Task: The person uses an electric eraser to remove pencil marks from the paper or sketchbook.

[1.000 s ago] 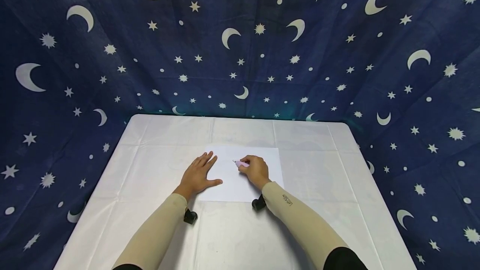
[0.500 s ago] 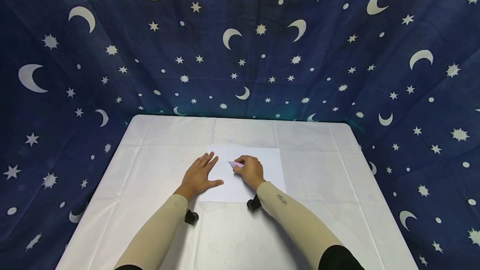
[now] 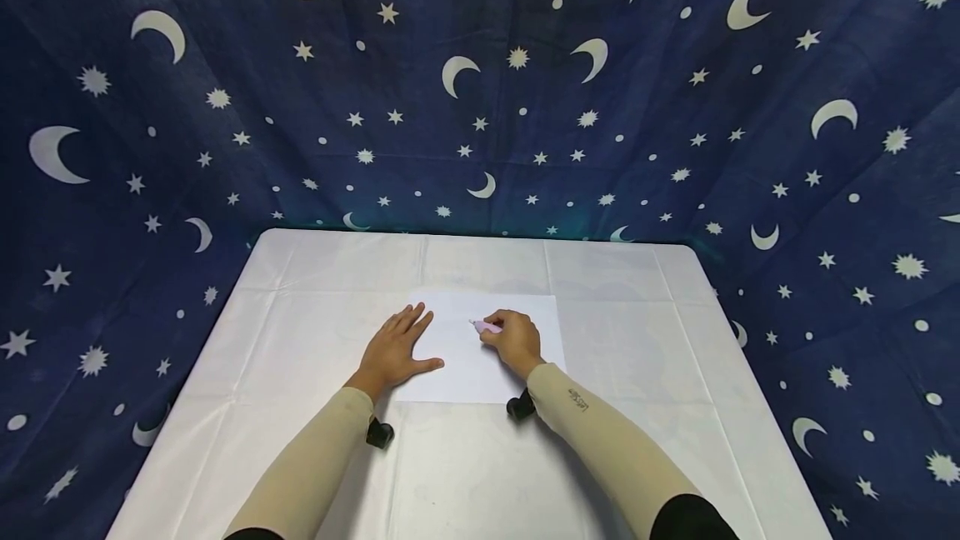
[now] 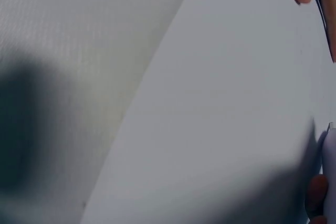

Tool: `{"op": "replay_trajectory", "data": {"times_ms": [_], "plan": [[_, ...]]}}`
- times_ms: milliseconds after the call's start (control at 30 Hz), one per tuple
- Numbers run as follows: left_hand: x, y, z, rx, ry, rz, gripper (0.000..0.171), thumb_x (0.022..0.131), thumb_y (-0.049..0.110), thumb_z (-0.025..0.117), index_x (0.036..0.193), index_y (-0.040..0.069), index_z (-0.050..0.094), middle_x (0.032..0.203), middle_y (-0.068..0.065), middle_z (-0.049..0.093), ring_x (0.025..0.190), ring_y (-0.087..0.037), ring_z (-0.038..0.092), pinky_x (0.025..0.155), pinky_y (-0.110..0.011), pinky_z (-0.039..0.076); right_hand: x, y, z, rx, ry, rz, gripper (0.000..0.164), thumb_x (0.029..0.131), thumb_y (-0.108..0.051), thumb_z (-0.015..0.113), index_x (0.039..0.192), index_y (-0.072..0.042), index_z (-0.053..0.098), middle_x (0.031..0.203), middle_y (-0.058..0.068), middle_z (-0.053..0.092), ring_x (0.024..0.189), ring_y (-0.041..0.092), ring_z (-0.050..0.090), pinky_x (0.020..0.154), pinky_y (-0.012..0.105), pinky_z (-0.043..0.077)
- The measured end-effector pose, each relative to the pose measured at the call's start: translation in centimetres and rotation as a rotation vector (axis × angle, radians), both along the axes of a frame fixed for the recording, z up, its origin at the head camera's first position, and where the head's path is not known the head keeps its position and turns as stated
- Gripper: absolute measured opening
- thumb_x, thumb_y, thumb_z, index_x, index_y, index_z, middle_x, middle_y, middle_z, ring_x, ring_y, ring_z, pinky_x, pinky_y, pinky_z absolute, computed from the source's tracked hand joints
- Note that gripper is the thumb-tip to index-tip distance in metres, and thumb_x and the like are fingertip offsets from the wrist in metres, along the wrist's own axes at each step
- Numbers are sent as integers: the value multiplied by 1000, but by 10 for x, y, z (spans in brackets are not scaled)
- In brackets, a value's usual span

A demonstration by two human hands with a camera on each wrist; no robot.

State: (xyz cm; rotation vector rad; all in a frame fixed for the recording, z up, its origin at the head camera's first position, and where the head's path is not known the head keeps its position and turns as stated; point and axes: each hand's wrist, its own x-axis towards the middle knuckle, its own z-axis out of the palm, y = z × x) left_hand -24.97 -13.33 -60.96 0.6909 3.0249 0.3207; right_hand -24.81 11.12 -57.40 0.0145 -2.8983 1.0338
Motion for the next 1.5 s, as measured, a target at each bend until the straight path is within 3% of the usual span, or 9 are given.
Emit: {"op": "replay_trajectory", "data": {"times_ms": [300,600,800,1100,1500], "plan": [[0,2,-9,-4,21,-4,100,66,85,30,145,26,18,150,4,8,136,-17,4,108,-40,9,2,-8,2,-19,-2,45,20,71,-25,73,89,-18,72,84,-2,67,71,10,58,62,29,46],[2,-2,2,16,-6,-2,98,68,82,35,145,24,18,150,3,9,136,-17,3,109,-38,5,1,6,3,11,-15,0,20,70,-26,74,89,-20,71,82,-6,66,70,10,57,61,27,45],[2,-1,1,11,-15,1,98,68,83,35,145,25,18,150,4,8,136,-16,3,109,-37,4,0,6,0,18,-17,-19,20,69,-26,75,88,-21,71,81,-7,65,70,9,57,61,27,46],[2,4,0,-3,-34,6,98,67,84,33,145,27,15,150,6,5,136,-15,1,109,-37,5,0,-7,-1,12,-22,19,20,69,-28,73,88,-22,71,82,-7,66,70,7,57,60,26,45],[-1,-2,-4,17,-2,-1,98,67,83,34,145,26,17,150,6,7,136,-14,1,109,-37,4,0,11,1,28,-2,-26,20,68,-26,73,88,-22,71,79,-9,65,68,8,56,60,27,45]]}}
